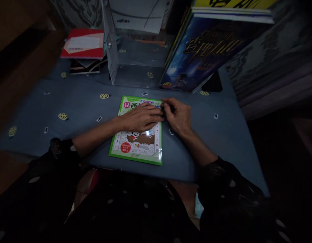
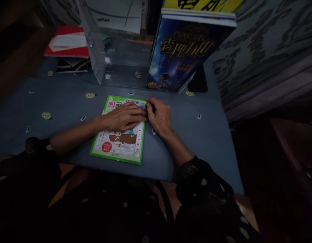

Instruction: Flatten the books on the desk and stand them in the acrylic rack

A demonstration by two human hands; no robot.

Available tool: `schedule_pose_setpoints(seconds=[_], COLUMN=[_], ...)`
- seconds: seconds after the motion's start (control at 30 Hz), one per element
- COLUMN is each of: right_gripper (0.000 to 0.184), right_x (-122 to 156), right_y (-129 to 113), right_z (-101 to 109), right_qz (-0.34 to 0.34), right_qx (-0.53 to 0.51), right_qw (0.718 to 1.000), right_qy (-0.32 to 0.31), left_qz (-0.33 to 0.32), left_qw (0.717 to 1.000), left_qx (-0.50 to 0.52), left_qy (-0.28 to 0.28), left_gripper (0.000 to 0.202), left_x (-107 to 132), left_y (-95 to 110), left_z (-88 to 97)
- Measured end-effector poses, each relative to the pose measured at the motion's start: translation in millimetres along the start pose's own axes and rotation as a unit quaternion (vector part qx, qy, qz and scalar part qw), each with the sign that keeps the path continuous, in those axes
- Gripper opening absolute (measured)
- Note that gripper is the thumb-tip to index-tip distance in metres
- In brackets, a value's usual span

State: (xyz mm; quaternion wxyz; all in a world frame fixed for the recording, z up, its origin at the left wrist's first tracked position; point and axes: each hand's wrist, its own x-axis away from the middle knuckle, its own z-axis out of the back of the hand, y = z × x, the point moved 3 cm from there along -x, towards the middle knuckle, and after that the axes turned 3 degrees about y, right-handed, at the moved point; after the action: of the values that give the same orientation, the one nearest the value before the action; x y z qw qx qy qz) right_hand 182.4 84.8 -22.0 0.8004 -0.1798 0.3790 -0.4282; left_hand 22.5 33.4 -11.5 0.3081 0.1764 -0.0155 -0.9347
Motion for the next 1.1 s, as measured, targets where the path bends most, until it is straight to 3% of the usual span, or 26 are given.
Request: schedule_pose_setpoints(seconds=[0.2,0.47,0.6,0.83,1.1], right_gripper=[0.027,0.033,0.037,0.045,0.045], right_x=[0.2,22.4,25.9,51.1,70.9], right_y=[1.7,0.4,3.1,-5.0,-18.6], right_z=[1.9,10.4,10.7,17.9,24.1], right_qz=[0.019,0.092,0.089,0.092,0.088], right_qx=[0.007,-0.026,-0.007,0.061,0.059], right_qw=[1.000,0.990,0.987,0.978,0.977], right_qy=[-0.007,-0.106,-0.137,-0.177,-0.185], left_qz=[0.018,0.028,0.044,0.018,0.005], left_qw=[0.999,0.992,0.992,0.994,0.994], left_qx=[0.018,0.043,0.009,0.008,0.010], left_qy=[-0.032,-0.117,-0.116,-0.108,-0.108], left_gripper=[0.033,0.041,0.039,0.051,0.059], left_x=[-0.3,14.5,16.6,39.4,48.3], left_y=[4.0,32.5,44.6,86.8,94.3], left_z=[5.6,10.9,12.5,16.4,16.6])
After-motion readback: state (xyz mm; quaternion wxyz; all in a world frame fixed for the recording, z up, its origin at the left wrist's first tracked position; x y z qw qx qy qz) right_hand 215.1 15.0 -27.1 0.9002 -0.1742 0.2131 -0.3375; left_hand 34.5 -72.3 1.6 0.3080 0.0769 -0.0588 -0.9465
